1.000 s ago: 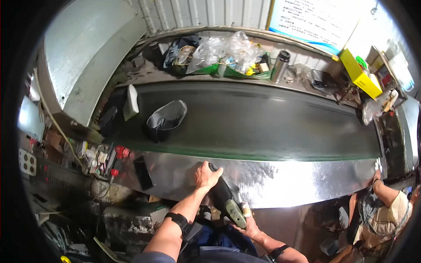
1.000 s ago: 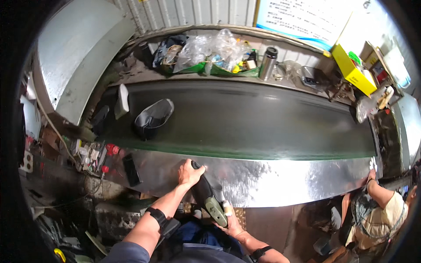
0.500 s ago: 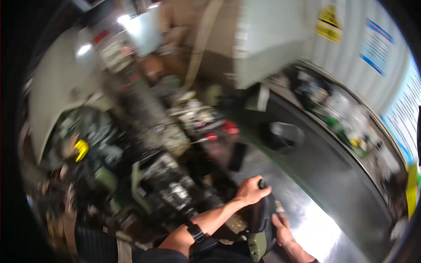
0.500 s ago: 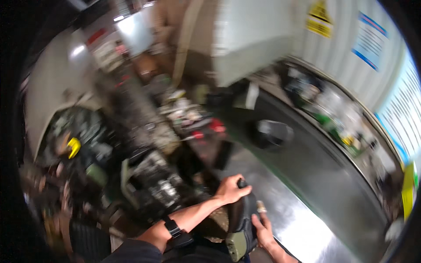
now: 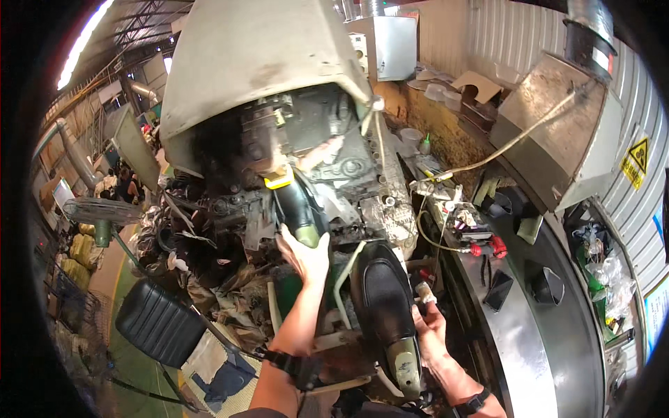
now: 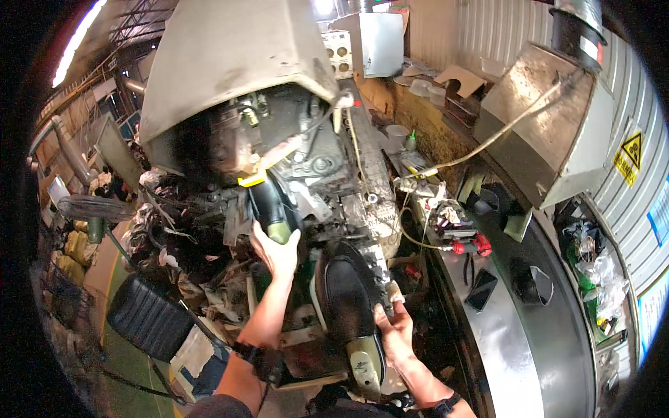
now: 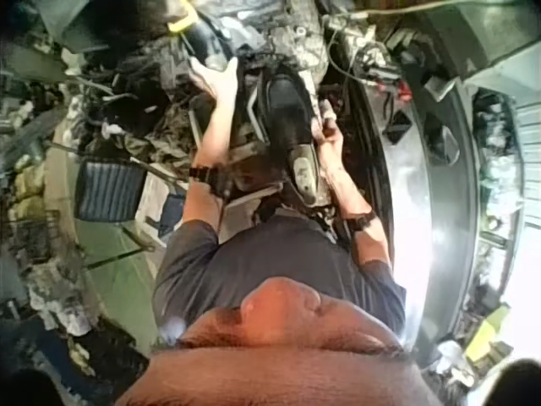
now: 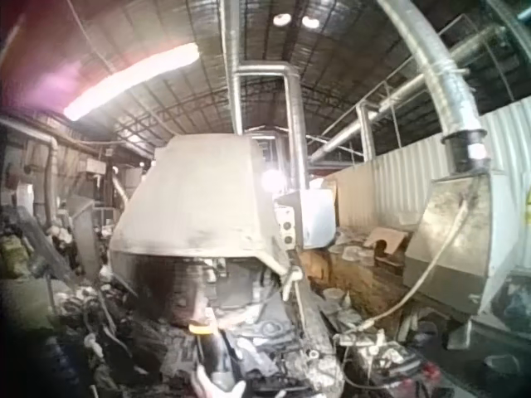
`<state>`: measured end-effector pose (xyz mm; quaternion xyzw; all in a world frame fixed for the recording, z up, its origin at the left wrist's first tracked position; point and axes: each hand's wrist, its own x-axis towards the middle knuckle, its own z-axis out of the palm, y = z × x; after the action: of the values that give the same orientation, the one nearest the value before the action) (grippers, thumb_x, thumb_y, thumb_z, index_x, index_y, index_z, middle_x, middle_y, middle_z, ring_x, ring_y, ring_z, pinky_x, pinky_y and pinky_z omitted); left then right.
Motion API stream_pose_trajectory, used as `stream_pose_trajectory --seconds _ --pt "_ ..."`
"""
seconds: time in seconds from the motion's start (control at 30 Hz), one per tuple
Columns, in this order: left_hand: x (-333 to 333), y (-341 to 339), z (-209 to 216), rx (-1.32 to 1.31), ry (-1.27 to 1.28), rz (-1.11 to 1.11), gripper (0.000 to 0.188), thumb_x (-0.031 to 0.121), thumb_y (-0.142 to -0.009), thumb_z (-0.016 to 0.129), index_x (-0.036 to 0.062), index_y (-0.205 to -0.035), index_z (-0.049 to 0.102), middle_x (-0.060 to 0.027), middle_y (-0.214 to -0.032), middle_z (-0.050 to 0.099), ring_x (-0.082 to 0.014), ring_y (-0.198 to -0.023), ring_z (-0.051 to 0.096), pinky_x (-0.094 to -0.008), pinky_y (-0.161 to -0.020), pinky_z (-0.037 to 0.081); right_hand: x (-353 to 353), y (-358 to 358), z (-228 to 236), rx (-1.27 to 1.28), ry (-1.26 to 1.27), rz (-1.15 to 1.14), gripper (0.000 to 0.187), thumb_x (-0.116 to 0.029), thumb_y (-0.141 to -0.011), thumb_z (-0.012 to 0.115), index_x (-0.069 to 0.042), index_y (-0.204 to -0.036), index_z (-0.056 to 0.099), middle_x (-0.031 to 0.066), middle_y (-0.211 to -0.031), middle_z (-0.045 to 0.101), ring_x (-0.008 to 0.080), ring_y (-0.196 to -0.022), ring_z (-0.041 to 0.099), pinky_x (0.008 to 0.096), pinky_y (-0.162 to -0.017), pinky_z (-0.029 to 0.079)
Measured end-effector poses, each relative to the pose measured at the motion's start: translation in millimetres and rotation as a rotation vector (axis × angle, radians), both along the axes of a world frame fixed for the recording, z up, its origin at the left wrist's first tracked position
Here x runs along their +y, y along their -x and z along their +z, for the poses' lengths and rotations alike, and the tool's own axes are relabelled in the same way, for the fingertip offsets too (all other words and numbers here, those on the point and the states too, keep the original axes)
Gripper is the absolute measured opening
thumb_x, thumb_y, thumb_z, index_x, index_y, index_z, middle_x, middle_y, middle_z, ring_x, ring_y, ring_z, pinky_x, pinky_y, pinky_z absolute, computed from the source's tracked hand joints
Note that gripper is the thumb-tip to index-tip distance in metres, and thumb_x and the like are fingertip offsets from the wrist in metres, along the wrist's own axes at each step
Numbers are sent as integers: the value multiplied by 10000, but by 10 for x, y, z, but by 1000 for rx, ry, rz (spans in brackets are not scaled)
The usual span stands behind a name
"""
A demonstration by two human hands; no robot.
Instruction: The person is using a shoe-lasting machine to shape and attach the upper part of the shoe to the last, and then placing the semi-finished shoe on a conveyor belt.
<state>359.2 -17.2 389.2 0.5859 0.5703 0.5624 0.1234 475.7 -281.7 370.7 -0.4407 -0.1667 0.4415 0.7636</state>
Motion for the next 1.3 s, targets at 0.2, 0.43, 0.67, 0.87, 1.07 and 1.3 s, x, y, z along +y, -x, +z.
stream_pose_trajectory --seconds 0.2,0.43,0.67,0.87,1.07,1.3 --pt "203 749 -154 -182 246 -553 856 69 -727 795 -1 -1480 392 -244 -1156 668 -292 -1022 669 -375 -932 520 756 309 237 -95 -41 -32 471 -78 -981 634 -19 -1411 450 113 -1220 630 174 -1035 619 306 -875 530" --pt "-41 1371 -331 104 181 -632 736 3 -759 754 -11 -1435 463 -133 -1065 688 -175 -885 652 -299 -802 529 1276 486 365 -86 3 42 367 -74 -987 617 -11 -1329 499 106 -1126 644 160 -965 628 304 -787 550" --pt "1 1655 -518 -633 500 -886 506 207 -990 584 -130 -1360 501 -189 -1369 568 -262 -1276 535 -322 -1085 398 1671 500 304 -85 194 80 325 -63 -943 617 -6 -1254 544 65 -1036 645 132 -845 615 274 -683 516" --pt "169 1179 -167 -1090 824 -660 223 212 -1014 592 9 -975 675 -71 -972 703 -176 -855 656 -319 -784 506 2367 636 89 139 178 137 505 -72 -947 647 -39 -1402 429 75 -1081 603 130 -836 608 296 -695 535" --pt "355 1114 -222 -1171 933 -552 180 217 -994 630 50 -936 664 -55 -943 699 -172 -828 652 -317 -750 498 2633 556 -322 -94 188 75 581 -151 -936 689 3 -1419 405 134 -1259 503 178 -1047 546 343 -885 502" --pt "422 1111 -306 -1230 940 -549 178 221 -989 636 48 -968 675 -43 -932 694 -167 -819 641 -313 -762 499 2669 615 5 -101 294 80 642 -180 -933 688 26 -1462 389 164 -1620 -213 231 -1493 143 316 -1158 274"
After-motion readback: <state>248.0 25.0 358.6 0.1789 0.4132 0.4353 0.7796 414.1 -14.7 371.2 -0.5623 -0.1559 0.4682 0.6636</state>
